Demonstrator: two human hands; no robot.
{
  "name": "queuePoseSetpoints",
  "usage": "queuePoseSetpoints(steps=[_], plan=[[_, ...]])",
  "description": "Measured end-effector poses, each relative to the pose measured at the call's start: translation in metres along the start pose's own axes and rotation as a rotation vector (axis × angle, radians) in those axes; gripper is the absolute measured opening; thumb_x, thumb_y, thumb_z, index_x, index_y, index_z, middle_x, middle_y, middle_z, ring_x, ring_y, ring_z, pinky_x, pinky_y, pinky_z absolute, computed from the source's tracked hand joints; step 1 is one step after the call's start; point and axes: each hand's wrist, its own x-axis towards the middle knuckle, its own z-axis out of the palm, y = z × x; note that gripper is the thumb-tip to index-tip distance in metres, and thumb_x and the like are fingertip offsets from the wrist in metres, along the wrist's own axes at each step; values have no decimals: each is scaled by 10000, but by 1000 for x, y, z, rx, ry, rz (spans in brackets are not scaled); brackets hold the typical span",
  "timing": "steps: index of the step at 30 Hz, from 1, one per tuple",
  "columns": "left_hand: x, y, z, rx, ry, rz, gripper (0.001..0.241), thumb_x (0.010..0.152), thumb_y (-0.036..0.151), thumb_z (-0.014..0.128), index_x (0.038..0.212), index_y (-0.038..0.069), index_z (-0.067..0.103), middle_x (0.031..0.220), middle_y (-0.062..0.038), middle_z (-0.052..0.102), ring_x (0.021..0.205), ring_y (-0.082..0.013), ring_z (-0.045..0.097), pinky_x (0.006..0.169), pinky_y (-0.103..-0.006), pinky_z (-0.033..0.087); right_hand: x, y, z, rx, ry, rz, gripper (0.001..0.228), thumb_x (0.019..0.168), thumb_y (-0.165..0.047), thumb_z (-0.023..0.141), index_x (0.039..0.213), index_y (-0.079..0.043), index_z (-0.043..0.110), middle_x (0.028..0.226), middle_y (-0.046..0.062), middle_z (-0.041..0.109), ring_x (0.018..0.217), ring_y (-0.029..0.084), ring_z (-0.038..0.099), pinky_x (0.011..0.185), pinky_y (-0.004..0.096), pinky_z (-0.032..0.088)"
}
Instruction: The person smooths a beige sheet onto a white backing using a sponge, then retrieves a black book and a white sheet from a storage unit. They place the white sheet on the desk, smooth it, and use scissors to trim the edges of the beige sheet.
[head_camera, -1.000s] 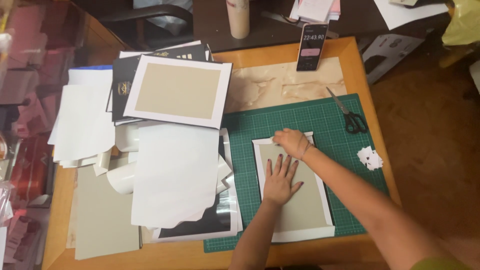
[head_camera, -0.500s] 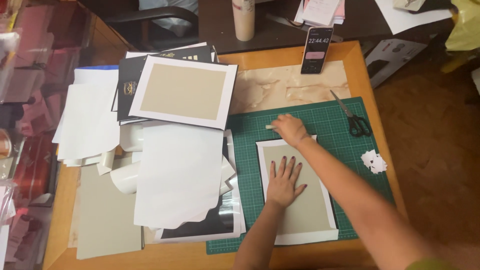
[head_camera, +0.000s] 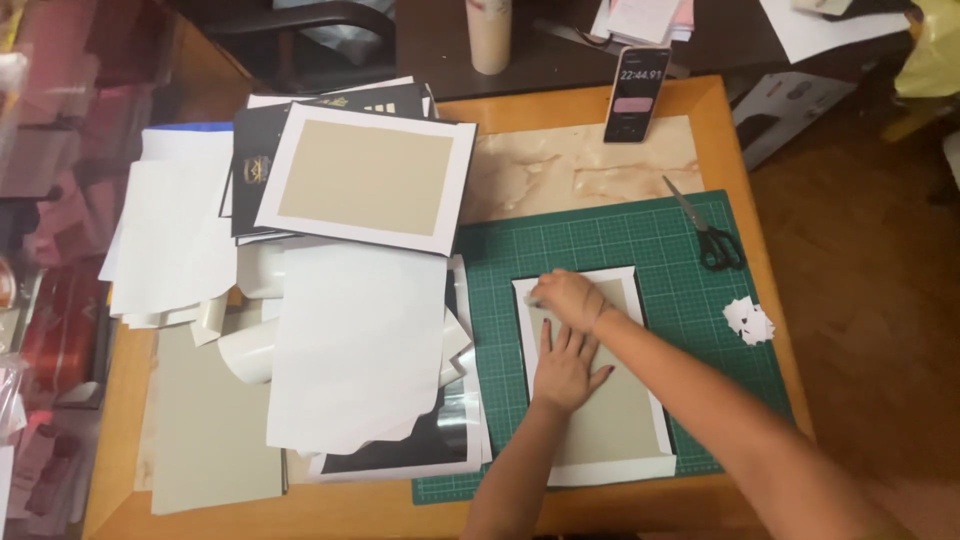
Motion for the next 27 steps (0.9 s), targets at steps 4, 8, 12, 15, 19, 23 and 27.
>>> queuePoseSetpoints(steps=[4, 8, 12, 15, 19, 23, 27], plan=[[-7, 5, -15, -84, -6, -9, 701, 1005, 604, 325, 1595, 226, 291, 1642, -75, 264, 1549, -329, 150, 1257, -639, 48, 38, 22, -11, -15, 20, 204, 50, 864, -271, 691, 872, -231, 719, 820, 0, 645, 783, 240, 661, 694, 355, 569], [-5, -1, 10, -81, 39, 16, 738, 960, 647, 326, 1537, 197, 414, 1584, -97, 371, 1520, -355, 223, 1241, -654, 97, 30, -15, 9, -97, 144, 133, 89, 856, -288, 696, 938, -261, 716, 868, -26, 643, 802, 219, 647, 689, 377, 546], [-11, 0, 3, -112, 143, 67, 784, 922, 603, 321, 1551, 146, 413, 1536, -136, 483, 1450, -433, 338, 1177, -707, 128, -15, -33, 55, -19, 236, -15, 374, 951, -296, 578, 1297, -165, 634, 1264, 27, 637, 1174, 282, 560, 991, 452, 458], [-1, -7, 29, -86, 305, 100, 766, 918, 608, 373, 1511, 133, 471, 1466, -186, 549, 1416, -463, 393, 1167, -746, 131, -36, -43, 40, 82, 210, -64, 370, 988, -256, 534, 1332, -148, 620, 1317, 26, 628, 1237, 269, 534, 1055, 429, 416], [3, -11, 30, -117, 92, 32, 736, 961, 665, 306, 1522, 215, 461, 1593, -42, 437, 1505, -367, 288, 1207, -699, 112, 9, -21, 13, 249, 195, -58, 277, 981, -134, 571, 1216, -76, 706, 1179, 89, 716, 1140, 326, 623, 1009, 438, 499], [-10, 4, 9, -56, 60, 24, 690, 967, 623, 391, 1484, 178, 497, 1541, -114, 442, 1479, -361, 307, 1244, -667, 102, 23, -1, 34, -27, 231, 27, 315, 930, -165, 581, 1214, -237, 698, 1154, -41, 688, 1098, 235, 609, 984, 472, 463], [-6, -1, 3, -63, 91, 27, 691, 956, 623, 408, 1487, 190, 495, 1513, -85, 471, 1470, -339, 328, 1252, -653, 96, -13, -7, 41, 53, 183, -2, 354, 910, -232, 574, 1241, -250, 698, 1304, -72, 670, 1246, 212, 581, 1098, 462, 403]])
